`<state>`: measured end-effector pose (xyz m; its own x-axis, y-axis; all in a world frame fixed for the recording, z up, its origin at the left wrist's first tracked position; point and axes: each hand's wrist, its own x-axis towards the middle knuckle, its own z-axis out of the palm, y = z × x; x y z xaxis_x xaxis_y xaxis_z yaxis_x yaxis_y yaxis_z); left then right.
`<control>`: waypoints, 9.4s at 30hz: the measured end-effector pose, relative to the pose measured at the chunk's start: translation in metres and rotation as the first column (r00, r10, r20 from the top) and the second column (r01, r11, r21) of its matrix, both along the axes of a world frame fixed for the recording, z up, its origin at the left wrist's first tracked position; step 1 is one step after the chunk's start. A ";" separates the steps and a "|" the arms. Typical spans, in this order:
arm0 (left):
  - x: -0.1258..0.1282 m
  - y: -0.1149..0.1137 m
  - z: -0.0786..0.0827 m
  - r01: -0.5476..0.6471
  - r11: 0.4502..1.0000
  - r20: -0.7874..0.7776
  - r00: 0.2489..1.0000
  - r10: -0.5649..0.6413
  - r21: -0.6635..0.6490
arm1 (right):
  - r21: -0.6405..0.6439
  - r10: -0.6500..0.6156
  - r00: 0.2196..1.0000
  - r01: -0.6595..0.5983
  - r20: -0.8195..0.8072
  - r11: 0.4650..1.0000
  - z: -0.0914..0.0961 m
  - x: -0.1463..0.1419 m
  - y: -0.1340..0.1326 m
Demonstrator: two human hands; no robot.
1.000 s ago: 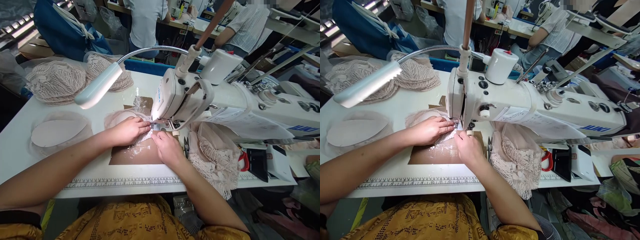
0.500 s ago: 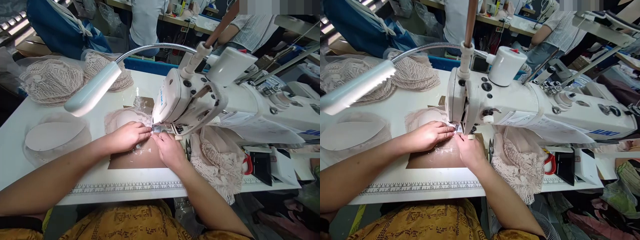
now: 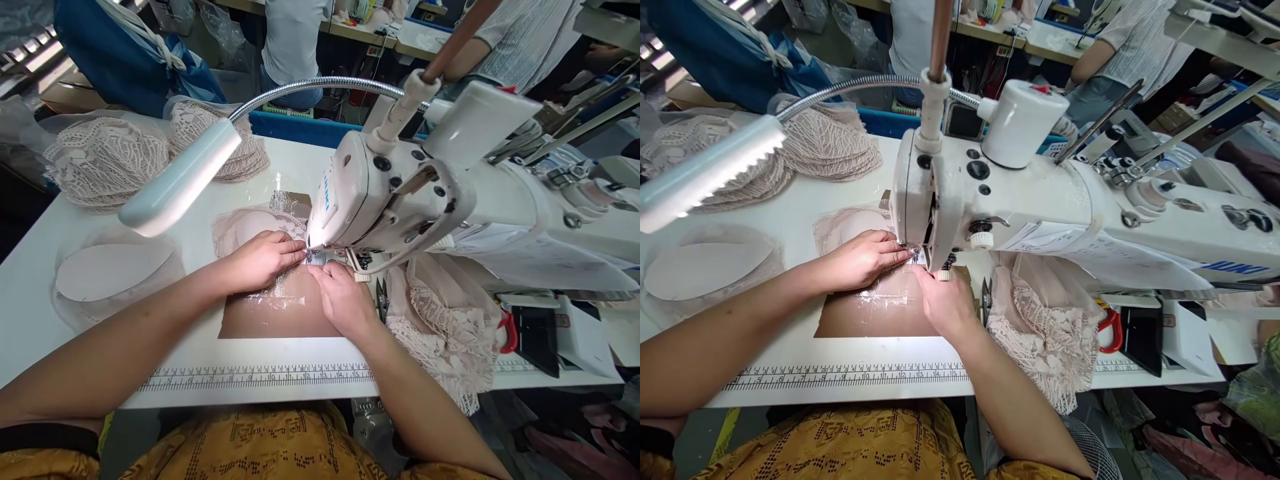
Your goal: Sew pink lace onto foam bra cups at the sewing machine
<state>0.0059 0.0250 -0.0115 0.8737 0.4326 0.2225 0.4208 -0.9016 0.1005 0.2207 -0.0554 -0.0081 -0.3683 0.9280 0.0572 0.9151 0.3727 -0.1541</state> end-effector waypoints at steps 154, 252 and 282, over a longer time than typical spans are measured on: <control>0.006 -0.026 0.009 -0.069 0.994 0.039 0.997 0.072 -0.080 | 0.100 0.051 0.999 -0.050 -0.004 0.994 0.002 -0.005 -0.001; -0.210 -0.095 0.035 -0.906 0.284 -0.149 0.342 0.928 -0.313 | 0.143 0.175 0.958 -0.144 -0.227 0.979 -0.013 0.010 0.001; 0.010 -0.047 0.043 -0.457 0.860 0.042 0.878 0.477 -0.227 | 0.063 0.207 0.941 -0.197 -0.268 0.978 0.001 0.003 -0.011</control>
<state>0.0155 -0.0220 0.0314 0.5369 0.8292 0.1555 0.7668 -0.5565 0.3199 0.2238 -0.0659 -0.0075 -0.5138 0.8312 0.2124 0.7452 0.5551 -0.3696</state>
